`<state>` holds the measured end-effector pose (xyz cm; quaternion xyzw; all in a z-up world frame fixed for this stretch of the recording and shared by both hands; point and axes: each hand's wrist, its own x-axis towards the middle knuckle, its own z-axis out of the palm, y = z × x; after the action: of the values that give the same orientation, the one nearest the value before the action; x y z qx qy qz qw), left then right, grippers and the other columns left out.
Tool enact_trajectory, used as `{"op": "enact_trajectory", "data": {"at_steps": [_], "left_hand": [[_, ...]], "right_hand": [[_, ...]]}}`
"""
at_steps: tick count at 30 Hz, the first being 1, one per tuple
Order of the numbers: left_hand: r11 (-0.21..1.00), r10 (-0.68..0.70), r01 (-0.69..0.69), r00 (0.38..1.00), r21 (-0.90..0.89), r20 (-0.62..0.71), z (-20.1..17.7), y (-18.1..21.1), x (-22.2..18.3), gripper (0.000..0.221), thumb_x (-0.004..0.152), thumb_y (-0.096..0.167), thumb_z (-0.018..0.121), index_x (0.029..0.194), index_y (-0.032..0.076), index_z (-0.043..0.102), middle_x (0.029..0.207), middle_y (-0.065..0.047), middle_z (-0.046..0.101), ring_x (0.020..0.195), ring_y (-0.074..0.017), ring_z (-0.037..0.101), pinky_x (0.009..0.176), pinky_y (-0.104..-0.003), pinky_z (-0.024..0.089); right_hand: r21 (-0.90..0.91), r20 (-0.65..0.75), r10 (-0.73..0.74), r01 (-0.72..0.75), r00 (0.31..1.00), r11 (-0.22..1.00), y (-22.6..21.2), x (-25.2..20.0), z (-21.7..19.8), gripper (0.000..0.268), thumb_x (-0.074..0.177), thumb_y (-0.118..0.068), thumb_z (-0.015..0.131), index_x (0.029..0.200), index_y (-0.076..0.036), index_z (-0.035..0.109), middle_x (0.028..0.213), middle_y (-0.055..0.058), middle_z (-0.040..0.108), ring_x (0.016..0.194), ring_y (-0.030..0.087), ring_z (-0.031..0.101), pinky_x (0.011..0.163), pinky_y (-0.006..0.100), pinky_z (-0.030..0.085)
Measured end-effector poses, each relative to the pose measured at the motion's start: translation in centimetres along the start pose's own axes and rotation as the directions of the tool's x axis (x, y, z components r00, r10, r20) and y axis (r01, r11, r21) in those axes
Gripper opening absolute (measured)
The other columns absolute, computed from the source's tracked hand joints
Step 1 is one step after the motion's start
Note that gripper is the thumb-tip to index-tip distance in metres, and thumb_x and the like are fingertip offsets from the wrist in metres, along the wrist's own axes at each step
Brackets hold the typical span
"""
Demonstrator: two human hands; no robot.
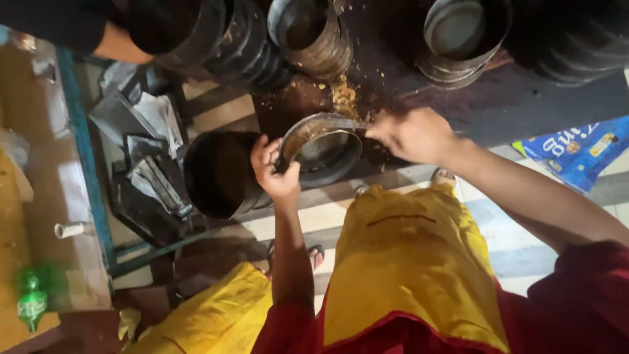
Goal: Scraping food residue from circular metal molds using a manual scraping tool on a work table.
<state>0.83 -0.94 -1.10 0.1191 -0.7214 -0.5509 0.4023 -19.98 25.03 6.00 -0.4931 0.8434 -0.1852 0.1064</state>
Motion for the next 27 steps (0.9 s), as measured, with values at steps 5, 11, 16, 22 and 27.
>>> {"op": "enact_trajectory", "data": {"at_steps": [5,11,16,22,27], "left_hand": [[0.995,0.06,-0.055,0.997,0.087,-0.05,0.2,-0.4,-0.2,0.079,0.072,-0.022,0.064,0.147,-0.002,0.046,0.133,-0.017,0.062,0.121,-0.0261,0.065,0.104,-0.036,0.054],[0.998,0.062,-0.062,0.988,0.001,-0.14,1.2,-0.2,-0.3,0.072,0.076,-0.021,0.064,0.144,-0.002,0.047,0.129,-0.015,0.065,0.12,-0.0238,0.067,0.109,-0.037,0.053],[0.996,0.071,-0.062,0.982,0.057,-0.177,1.3,0.7,-0.5,0.069,0.076,-0.018,0.066,0.141,-0.002,0.051,0.13,-0.014,0.065,0.118,-0.0234,0.066,0.107,-0.036,0.053],[0.957,0.137,-0.062,0.957,0.284,-0.254,7.9,2.5,-0.7,0.065,0.073,-0.012,0.07,0.136,0.005,0.062,0.128,-0.014,0.06,0.118,-0.0279,0.062,0.107,-0.038,0.053],[0.916,0.094,-0.067,0.994,0.395,-0.049,13.1,-2.8,-1.9,0.063,0.077,-0.007,0.07,0.137,0.009,0.065,0.132,-0.016,0.055,0.125,-0.0347,0.06,0.111,-0.042,0.053]], "right_hand": [[0.033,-0.04,0.03,-0.028,0.999,0.999,-0.1,-0.5,-0.8,0.031,0.105,-0.044,0.055,0.1,-0.015,0.065,0.063,0.017,0.065,0.057,0.042,0.065,0.054,0.055,0.053],[0.11,-0.12,0.094,-0.08,0.988,0.991,-1.0,-1.1,-1.2,0.03,0.104,-0.041,0.057,0.095,-0.013,0.064,0.063,0.017,0.064,0.058,0.045,0.063,0.053,0.056,0.051],[0.139,-0.203,0.044,-0.016,0.978,0.99,0.6,-2.0,1.2,0.027,0.103,-0.039,0.06,0.094,-0.014,0.065,0.067,0.017,0.065,0.059,0.043,0.063,0.054,0.054,0.051],[0.957,0.15,0.487,-0.25,0.861,0.145,-1.9,-1.1,5.4,0.026,0.105,-0.038,0.058,0.101,-0.012,0.059,0.064,0.003,0.056,0.043,0.013,0.046,0.04,0.031,0.038],[0.907,0.422,0.63,-0.315,0.652,-0.281,3.2,-3.7,11.2,0.027,0.101,-0.038,0.062,0.092,-0.013,0.057,0.056,0.0,0.044,0.036,0.01,0.036,0.031,0.03,0.028]]}}
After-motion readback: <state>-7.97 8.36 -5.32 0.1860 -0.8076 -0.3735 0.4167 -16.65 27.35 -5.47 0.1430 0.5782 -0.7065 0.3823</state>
